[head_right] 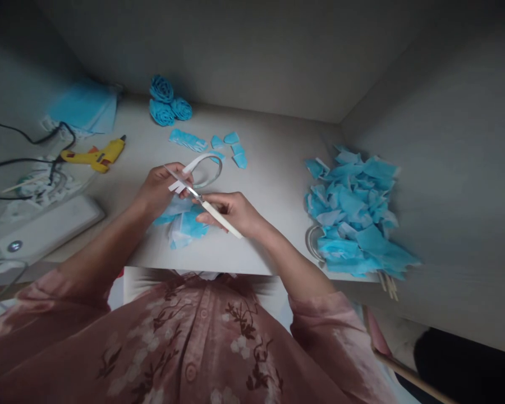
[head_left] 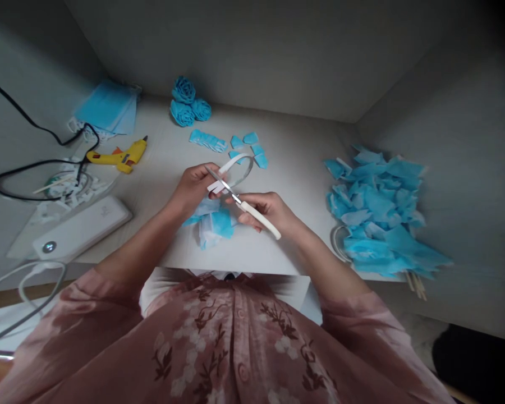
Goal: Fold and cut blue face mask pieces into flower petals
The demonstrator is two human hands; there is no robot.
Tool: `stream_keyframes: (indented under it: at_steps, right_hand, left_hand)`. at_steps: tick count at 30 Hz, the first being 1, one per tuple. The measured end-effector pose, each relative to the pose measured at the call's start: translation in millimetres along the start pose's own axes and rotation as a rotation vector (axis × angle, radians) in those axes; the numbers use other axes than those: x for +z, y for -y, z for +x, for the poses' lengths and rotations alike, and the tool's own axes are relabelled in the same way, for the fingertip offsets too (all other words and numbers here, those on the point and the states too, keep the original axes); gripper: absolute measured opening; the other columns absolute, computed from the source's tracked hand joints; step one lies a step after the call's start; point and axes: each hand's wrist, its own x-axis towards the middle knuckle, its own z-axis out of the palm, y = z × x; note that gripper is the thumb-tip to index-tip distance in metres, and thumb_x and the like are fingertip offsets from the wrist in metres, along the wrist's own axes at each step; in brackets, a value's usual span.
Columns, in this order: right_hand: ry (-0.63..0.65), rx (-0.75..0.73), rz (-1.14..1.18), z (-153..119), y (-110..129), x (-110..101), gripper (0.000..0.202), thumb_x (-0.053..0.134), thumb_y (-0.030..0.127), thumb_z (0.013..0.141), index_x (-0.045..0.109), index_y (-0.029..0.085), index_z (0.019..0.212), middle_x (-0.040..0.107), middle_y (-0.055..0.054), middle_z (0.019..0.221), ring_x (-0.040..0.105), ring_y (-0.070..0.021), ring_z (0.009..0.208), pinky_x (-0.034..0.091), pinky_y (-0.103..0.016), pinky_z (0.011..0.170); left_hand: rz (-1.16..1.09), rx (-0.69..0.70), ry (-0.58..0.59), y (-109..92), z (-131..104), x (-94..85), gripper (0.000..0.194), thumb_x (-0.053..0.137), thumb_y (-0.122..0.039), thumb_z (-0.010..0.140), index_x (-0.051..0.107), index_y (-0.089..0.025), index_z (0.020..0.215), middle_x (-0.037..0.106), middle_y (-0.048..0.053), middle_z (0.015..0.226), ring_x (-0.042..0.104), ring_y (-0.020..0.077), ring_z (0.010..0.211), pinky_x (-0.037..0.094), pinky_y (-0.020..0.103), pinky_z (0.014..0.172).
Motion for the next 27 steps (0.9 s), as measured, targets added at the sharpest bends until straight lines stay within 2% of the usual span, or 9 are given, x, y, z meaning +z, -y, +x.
stream_keyframes:
  at_steps: [4, 7, 12, 18, 22, 27]
  right_hand:
    - [0.084, 0.002, 0.090, -1.5, 2.1, 3.2, 0.052, 0.086, 0.048, 0.078, 0.077, 0.015, 0.116, 0.049, 0.010, 0.056, 0.038, -0.0034, 0.047, 0.033, -0.019, 0.043]
    - [0.125, -0.044, 0.235, -3.8, 6.4, -2.0, 0.058, 0.082, 0.057, 0.080, 0.073, 0.015, 0.118, 0.058, 0.005, 0.070, 0.045, -0.0037, 0.050, 0.036, -0.019, 0.044]
    - [0.163, -0.168, 0.288, -3.4, 4.3, -16.2, 0.066, 0.068, 0.071, 0.086, 0.066, 0.014, 0.119, 0.058, 0.002, 0.076, 0.047, -0.0048, 0.055, 0.038, -0.020, 0.046]
    - [0.188, -0.132, 0.195, 1.6, -2.8, -21.5, 0.065, 0.065, 0.072, 0.087, 0.064, 0.015, 0.118, 0.065, -0.002, 0.087, 0.055, -0.0067, 0.063, 0.046, -0.020, 0.054]
    - [0.205, -0.071, 0.202, 0.7, -1.2, -22.5, 0.059, 0.062, 0.068, 0.092, 0.067, 0.014, 0.116, 0.064, -0.002, 0.086, 0.058, -0.0081, 0.069, 0.050, -0.020, 0.057]
    - [0.220, -0.025, 0.236, 2.3, -5.3, -24.0, 0.062, 0.065, 0.070, 0.089, 0.068, 0.014, 0.115, 0.065, -0.003, 0.085, 0.061, -0.0093, 0.068, 0.050, -0.019, 0.053]
  left_hand:
    - [0.009, -0.016, 0.046, 0.6, 1.0, -3.8, 0.033, 0.073, -0.047, 0.082, 0.063, -0.018, 0.071, 0.058, -0.002, 0.051, 0.043, 0.0071, 0.040, 0.030, 0.021, 0.041]
    - [-0.024, 0.039, 0.055, 3.9, 3.3, -6.8, 0.034, 0.073, -0.048, 0.084, 0.065, -0.017, 0.075, 0.061, -0.001, 0.060, 0.051, 0.0083, 0.050, 0.040, 0.020, 0.050]
    - [-0.170, 0.029, 0.093, 7.1, 6.7, -8.1, 0.034, 0.064, -0.050, 0.092, 0.069, -0.016, 0.089, 0.064, 0.002, 0.071, 0.059, 0.0122, 0.062, 0.049, 0.024, 0.061]
    - [-0.200, -0.012, 0.089, 3.3, 7.4, -6.7, 0.046, 0.057, -0.059, 0.095, 0.067, -0.015, 0.082, 0.064, 0.003, 0.070, 0.059, 0.0128, 0.063, 0.050, 0.024, 0.062]
    - [-0.195, 0.014, 0.077, 4.2, 9.4, -8.3, 0.053, 0.056, -0.065, 0.094, 0.069, -0.015, 0.083, 0.065, 0.005, 0.071, 0.060, 0.0141, 0.064, 0.050, 0.025, 0.063]
    - [-0.132, 0.023, 0.091, 10.2, 10.3, -11.2, 0.048, 0.061, -0.063, 0.090, 0.070, -0.016, 0.086, 0.067, 0.005, 0.076, 0.062, 0.0163, 0.070, 0.051, 0.029, 0.070]
